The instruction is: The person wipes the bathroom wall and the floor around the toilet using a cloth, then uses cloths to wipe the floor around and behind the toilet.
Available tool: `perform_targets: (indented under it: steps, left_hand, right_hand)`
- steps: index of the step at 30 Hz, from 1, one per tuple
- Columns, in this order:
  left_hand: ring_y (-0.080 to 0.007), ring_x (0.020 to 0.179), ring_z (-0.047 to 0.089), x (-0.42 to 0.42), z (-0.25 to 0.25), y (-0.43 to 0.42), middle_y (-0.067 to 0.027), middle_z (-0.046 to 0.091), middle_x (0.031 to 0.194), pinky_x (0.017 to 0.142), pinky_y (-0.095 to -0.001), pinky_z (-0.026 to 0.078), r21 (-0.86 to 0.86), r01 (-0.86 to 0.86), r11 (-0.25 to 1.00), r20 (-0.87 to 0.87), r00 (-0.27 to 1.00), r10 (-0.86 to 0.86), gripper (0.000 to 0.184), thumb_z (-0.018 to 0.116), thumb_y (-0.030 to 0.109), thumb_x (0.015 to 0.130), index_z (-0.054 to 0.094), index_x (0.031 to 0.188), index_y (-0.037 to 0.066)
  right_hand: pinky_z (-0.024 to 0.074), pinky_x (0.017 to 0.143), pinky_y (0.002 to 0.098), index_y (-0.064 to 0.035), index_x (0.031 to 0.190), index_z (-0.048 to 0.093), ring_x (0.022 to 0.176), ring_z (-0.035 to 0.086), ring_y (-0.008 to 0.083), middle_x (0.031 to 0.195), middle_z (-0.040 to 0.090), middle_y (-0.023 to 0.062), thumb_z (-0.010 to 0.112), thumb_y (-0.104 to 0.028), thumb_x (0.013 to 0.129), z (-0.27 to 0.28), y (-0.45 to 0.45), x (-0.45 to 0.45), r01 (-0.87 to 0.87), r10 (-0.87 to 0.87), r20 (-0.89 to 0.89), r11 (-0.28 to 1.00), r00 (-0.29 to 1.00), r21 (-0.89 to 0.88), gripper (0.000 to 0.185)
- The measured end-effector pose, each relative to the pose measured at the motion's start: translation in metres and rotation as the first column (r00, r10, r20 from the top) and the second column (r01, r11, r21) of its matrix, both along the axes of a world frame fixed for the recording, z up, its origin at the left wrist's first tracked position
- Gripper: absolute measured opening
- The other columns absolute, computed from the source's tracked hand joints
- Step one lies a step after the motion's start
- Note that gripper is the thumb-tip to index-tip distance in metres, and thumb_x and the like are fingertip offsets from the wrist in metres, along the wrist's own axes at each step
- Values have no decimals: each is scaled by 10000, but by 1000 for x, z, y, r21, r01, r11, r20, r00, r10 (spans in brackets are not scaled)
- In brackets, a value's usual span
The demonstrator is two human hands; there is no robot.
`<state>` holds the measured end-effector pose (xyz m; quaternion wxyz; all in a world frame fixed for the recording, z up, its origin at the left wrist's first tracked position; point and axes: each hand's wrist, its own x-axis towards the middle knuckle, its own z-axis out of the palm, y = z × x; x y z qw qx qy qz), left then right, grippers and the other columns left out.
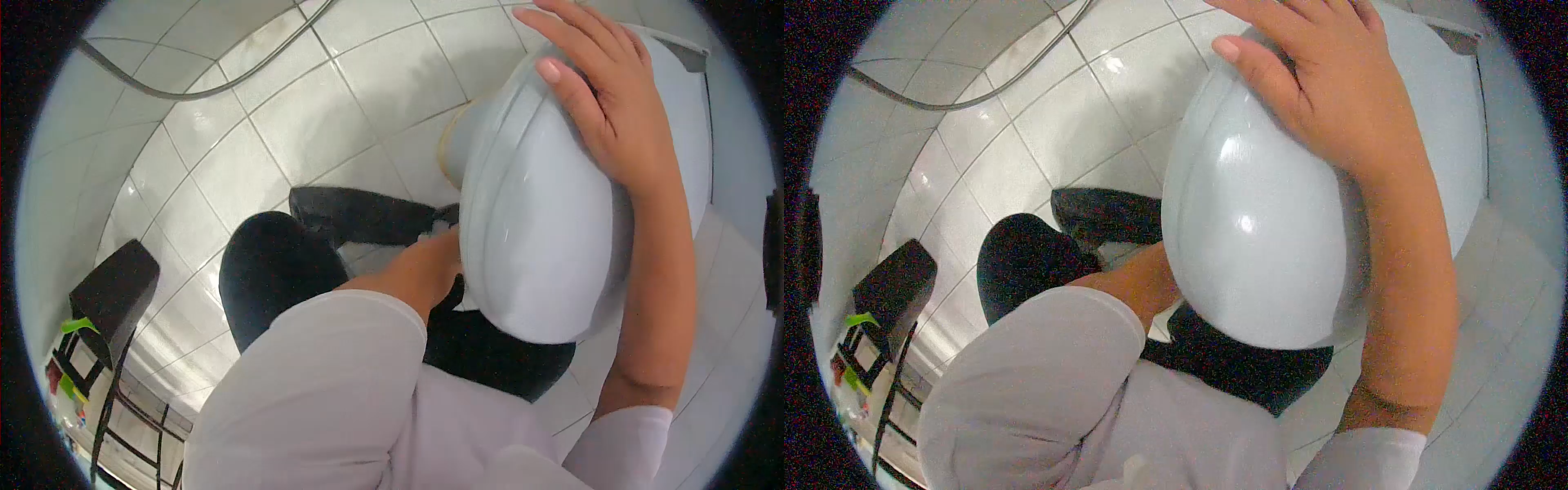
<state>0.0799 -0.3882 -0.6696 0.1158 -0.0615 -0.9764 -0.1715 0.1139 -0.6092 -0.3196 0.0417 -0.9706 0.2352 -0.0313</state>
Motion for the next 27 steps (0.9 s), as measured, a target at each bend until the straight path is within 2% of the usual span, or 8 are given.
perform_targets:
  steps: [7, 9, 11, 14, 16, 20, 24, 27]
  left_hand:
    - [-215, 1221, 338, 86, -33, -66, -12, 390, 1304, 1005, -377, 281, -93, -125, 988, 94, 987, 134, 373, 494, 285, 826, 484, 1190, 203]
    - [-204, 1261, 311, 135, -35, -102, 5, 366, 1348, 1036, -373, 261, -108, -207, 972, 157, 962, 223, 402, 492, 293, 831, 470, 1226, 222]
    - [-190, 1297, 237, 189, -27, -127, 25, 258, 1412, 1051, -386, 243, 166, -616, 770, 494, 728, 476, 472, 499, 298, 824, 404, 1283, 244]
    - [-275, 1312, 176, 261, -10, -166, -39, 221, 1427, 1079, -387, 162, -12, -805, 593, 565, 485, 668, 506, 503, 345, 828, 397, 1292, 176]
    - [-292, 1322, 142, 276, 46, -173, -59, 223, 1428, 1077, -462, 112, -64, -702, 710, 449, 615, 648, 518, 525, 357, 801, 404, 1293, 244]
    - [-297, 1294, 212, 254, 41, -93, -54, 288, 1386, 1012, -492, 249, 233, -408, 883, 187, 910, 371, 501, 626, 269, 739, 488, 1217, 209]
    - [-297, 1283, 243, 209, -14, 17, -69, 311, 1375, 1016, -511, 222, 132, -363, 922, 236, 915, 326, 461, 563, 319, 768, 492, 1210, 208]
    - [-298, 1275, 266, 229, -36, 51, -80, 329, 1366, 1019, -525, 203, 78, -570, 818, 390, 773, 501, 441, 515, 356, 790, 494, 1204, 207]
  right_hand:
    - [293, 929, 427, -45, 1089, 558, 1090, 438, 322, 1141, 512, 178, 535, -309, 804, 6, 10, -3, 50, -50, 4, 995, 999, 87, 389]
    - [223, 1000, 402, -147, 1128, 563, 1137, 435, 248, 1214, 503, 69, 484, -253, 832, -6, 2, -8, -5, 4, -9, 998, 1000, -64, 324]
    - [227, 995, 403, -145, 1130, 560, 1124, 446, 249, 1202, 512, 69, 485, -256, 829, -7, 1, -7, 0, 1, 10, 995, 1000, -96, 330]
    - [229, 990, 403, -138, 1136, 554, 1111, 456, 248, 1191, 520, 69, 482, -247, 824, -14, 3, -4, 13, -10, 21, 993, 1000, -114, 338]
    - [227, 990, 404, -135, 1139, 552, 1111, 454, 247, 1192, 519, 70, 478, -235, 823, -12, 4, -7, 22, -20, 16, 993, 1000, -120, 339]
    - [251, 968, 453, -151, 1092, 569, 1086, 469, 259, 1135, 547, 65, 530, -299, 793, -7, 4, -5, 37, -35, 18, 995, 999, -91, 336]
    - [233, 984, 436, -121, 1084, 575, 1106, 459, 266, 1147, 544, 71, 480, -274, 802, 3, 8, -2, 70, -78, -82, 994, 994, -88, 334]
    - [216, 1001, 433, -102, 1085, 577, 1124, 448, 272, 1165, 536, 84, 431, -288, 824, 2, 2, 2, 49, -58, -164, 997, 985, -59, 352]
